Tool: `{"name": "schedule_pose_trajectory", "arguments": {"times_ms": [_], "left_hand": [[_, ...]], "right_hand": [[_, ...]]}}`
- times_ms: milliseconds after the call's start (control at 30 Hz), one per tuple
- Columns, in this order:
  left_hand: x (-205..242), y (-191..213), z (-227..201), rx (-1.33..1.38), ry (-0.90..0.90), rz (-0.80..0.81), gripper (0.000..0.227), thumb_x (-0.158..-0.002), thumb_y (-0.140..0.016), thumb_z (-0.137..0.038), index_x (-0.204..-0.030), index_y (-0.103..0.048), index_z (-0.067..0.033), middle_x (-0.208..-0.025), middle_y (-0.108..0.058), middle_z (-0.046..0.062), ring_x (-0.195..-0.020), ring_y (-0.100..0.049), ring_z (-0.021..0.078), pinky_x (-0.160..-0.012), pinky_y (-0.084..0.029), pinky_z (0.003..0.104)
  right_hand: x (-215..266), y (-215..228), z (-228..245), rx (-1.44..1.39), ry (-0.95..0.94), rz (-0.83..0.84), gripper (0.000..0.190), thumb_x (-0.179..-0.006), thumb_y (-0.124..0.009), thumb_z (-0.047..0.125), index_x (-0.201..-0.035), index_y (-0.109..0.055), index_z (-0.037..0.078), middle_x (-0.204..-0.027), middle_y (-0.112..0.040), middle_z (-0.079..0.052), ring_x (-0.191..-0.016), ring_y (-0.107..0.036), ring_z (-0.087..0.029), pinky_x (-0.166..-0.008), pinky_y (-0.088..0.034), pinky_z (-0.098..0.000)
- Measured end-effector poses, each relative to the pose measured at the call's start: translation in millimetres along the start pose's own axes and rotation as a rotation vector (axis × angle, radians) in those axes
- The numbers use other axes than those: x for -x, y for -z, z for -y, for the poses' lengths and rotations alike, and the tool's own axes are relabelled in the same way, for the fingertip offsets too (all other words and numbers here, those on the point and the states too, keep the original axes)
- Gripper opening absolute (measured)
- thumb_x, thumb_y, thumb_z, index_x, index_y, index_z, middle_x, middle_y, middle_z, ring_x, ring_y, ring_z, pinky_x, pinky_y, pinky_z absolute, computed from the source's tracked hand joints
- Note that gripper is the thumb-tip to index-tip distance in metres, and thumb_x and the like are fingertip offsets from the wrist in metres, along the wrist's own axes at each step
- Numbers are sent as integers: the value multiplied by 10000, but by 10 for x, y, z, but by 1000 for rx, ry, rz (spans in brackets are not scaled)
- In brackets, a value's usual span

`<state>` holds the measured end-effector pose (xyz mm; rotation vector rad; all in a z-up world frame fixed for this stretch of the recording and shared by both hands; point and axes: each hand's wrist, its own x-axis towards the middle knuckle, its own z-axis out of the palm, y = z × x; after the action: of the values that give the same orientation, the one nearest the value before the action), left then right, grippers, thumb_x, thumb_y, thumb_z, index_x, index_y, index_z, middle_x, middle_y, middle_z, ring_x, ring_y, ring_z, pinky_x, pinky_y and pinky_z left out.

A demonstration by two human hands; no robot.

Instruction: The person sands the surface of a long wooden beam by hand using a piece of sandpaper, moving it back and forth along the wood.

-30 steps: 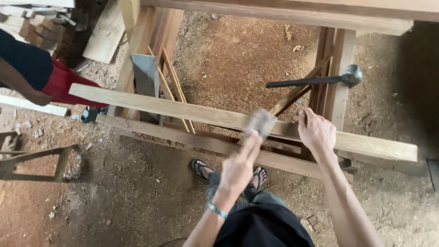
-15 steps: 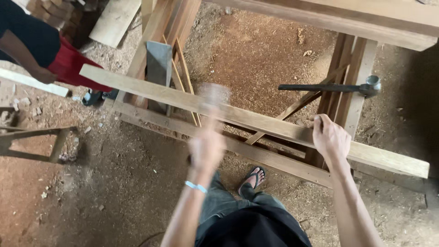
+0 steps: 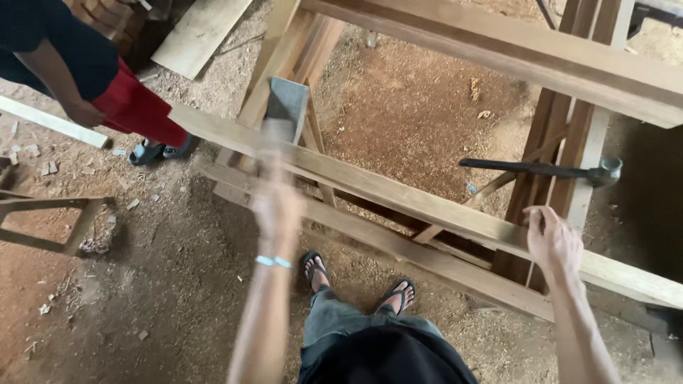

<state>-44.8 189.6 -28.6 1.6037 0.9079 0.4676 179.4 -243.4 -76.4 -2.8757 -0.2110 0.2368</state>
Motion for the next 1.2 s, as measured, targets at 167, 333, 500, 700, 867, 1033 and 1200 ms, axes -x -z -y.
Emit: {"name": "schedule_pose_trajectory", "arguments": {"times_ms": [167, 333, 500, 700, 867, 1033, 1200], "left_hand": [[664, -553, -64, -742, -534, 506, 624, -1008, -424, -112, -1598, -315, -280, -1117, -687, 172, -491, -574, 230, -405, -441, 365], [-73, 241, 77, -501, -339, 427, 414, -1091, -288, -224, -1429, -483, -362, -1537, -478, 102, -437, -536, 21, -295, -454, 203], [-997, 1428, 115, -913, -563, -163, 741, -840, -444, -53, -1540, -275, -226, -1528, -500, 212, -363, -504, 81, -280, -418, 201], [-617, 729, 212, -718, -279, 294, 967, -833, -577, 58, -1670, -153, -179, -1090, -641, 93, -505, -527, 148, -404, -416, 273], [-321, 503, 346, -895, -730, 592, 739, -853, -562, 52, -1512, -318, -177, -1613, -414, 59, -375, -522, 112, -326, -428, 252], [-1116, 1445, 405, -341, -165, 185, 566, -992, -550, -171, -1547, -452, -229, -1307, -538, -18, -471, -446, 10, -361, -363, 173], [-1399, 1759, 345, -822, -298, -58, 650, -894, -505, -87, -1530, -376, -132, -1417, -486, 110, -388, -457, 44, -320, -390, 172]], "right_hand": [[-21, -338, 557, 41, 341, -284, 311, -1133, -482, 357, -1197, -707, 153, -1179, -737, -95, -1100, -651, -289, -1039, -449, -466], [-29, -666, 1194, -47, 274, -193, 444, -1164, -385, 404, -1183, -694, 86, -1059, -722, -145, -1018, -634, -324, -950, -444, -506], [18, -843, 1546, 238, -121, 82, 718, -1115, -276, 594, -1395, -501, -28, -614, -657, -145, -494, -573, -260, -626, -557, -402], [-57, -1023, 1335, 248, -97, -153, 810, -1149, -348, 628, -790, -730, 11, -647, -622, -117, -597, -595, -231, -639, -542, -426], [-81, -1202, 1197, 315, 5, -291, 692, -1139, -413, 546, -782, -728, 44, -730, -702, -163, -787, -673, -296, -763, -541, -457], [-21, -1196, 1209, 255, -127, -202, 596, -1090, -460, 484, -810, -734, 35, -803, -716, -209, -805, -695, -342, -754, -551, -487], [-50, -1233, 1154, 169, -48, -342, 576, -1084, -508, 472, -759, -708, 41, -818, -698, -217, -778, -667, -348, -771, -544, -493]]}}
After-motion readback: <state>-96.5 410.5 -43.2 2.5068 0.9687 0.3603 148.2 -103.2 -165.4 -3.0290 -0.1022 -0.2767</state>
